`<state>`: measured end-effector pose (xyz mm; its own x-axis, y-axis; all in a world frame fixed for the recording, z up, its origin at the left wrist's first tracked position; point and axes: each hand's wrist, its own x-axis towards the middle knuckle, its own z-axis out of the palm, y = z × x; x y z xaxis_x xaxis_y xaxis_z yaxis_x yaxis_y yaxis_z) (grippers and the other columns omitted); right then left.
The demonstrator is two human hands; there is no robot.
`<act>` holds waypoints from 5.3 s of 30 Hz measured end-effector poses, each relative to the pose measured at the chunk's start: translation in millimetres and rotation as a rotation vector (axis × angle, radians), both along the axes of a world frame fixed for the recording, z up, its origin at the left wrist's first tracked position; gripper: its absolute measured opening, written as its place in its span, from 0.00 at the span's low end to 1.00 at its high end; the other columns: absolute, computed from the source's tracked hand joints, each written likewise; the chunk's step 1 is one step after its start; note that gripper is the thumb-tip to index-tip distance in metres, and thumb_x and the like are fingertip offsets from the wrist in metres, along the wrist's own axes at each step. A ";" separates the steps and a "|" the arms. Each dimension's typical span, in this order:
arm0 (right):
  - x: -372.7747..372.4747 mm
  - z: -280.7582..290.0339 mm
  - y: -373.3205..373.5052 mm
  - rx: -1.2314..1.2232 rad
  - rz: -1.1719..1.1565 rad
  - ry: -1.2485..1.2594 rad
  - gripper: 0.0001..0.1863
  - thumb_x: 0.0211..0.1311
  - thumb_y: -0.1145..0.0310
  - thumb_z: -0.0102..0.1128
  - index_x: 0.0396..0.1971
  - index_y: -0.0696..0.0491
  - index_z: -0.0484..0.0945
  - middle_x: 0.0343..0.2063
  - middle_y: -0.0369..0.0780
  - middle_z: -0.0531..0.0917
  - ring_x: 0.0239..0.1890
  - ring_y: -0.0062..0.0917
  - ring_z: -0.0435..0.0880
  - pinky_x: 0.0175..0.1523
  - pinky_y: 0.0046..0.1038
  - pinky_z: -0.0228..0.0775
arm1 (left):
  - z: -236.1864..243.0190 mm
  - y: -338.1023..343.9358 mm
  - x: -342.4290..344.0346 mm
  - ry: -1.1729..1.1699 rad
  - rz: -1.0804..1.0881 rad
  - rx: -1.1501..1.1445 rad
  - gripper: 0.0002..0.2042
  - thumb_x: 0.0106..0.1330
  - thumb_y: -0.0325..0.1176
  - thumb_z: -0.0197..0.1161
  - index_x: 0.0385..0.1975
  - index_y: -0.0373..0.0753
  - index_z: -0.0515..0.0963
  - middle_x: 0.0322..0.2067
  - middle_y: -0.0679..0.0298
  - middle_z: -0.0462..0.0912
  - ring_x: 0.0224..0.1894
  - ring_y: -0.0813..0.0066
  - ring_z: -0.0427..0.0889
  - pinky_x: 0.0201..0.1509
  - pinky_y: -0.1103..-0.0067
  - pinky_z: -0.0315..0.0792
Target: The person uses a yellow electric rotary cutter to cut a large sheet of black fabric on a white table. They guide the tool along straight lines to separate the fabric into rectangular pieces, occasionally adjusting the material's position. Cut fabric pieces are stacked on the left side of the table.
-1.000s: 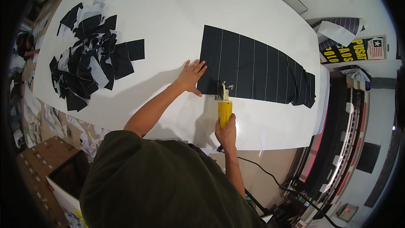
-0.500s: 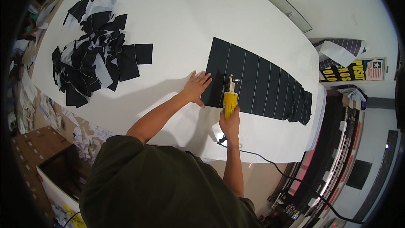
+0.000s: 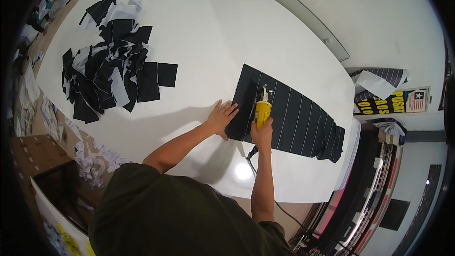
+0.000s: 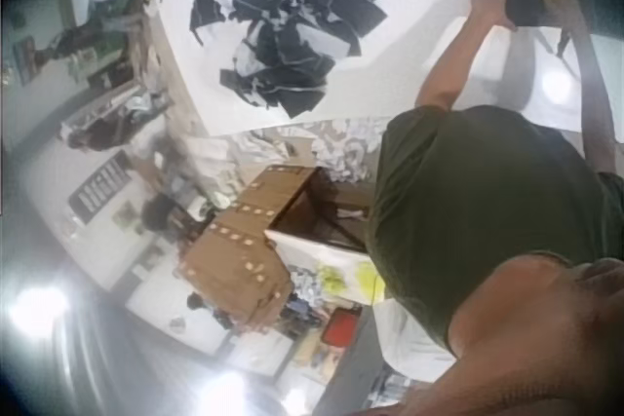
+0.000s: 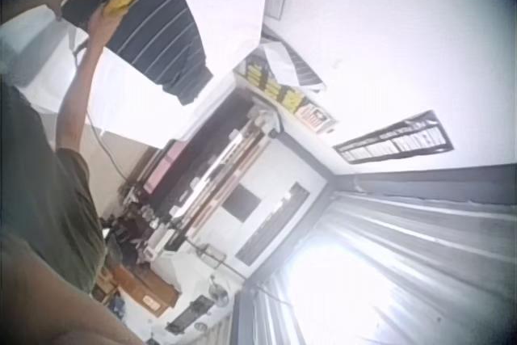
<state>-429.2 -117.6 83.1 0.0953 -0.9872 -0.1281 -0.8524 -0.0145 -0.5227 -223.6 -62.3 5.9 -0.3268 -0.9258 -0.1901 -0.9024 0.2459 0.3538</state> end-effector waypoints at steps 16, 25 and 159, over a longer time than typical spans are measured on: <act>31.9 -2.5 -89.2 -0.023 0.011 -0.008 0.32 0.63 0.61 0.68 0.56 0.65 0.62 0.44 0.69 0.83 0.47 0.63 0.86 0.51 0.49 0.81 | 22.4 1.2 2.8 -0.035 0.009 0.082 0.69 0.39 0.68 0.80 0.80 0.40 0.51 0.82 0.57 0.44 0.84 0.56 0.39 0.82 0.47 0.35; 34.4 2.1 -141.3 -0.049 -0.061 0.031 0.36 0.60 0.56 0.71 0.56 0.66 0.64 0.44 0.67 0.84 0.49 0.61 0.86 0.50 0.50 0.81 | 10.6 -1.2 8.2 -0.035 0.009 0.018 0.69 0.38 0.71 0.78 0.80 0.41 0.51 0.82 0.57 0.46 0.84 0.52 0.40 0.82 0.45 0.34; -118.5 45.0 273.5 0.099 -0.283 0.010 0.36 0.63 0.65 0.70 0.64 0.64 0.62 0.46 0.64 0.82 0.50 0.62 0.83 0.54 0.50 0.77 | 3.1 -11.5 -65.1 -0.106 -0.165 -0.030 0.65 0.49 0.80 0.65 0.81 0.42 0.51 0.82 0.52 0.43 0.83 0.50 0.40 0.81 0.42 0.37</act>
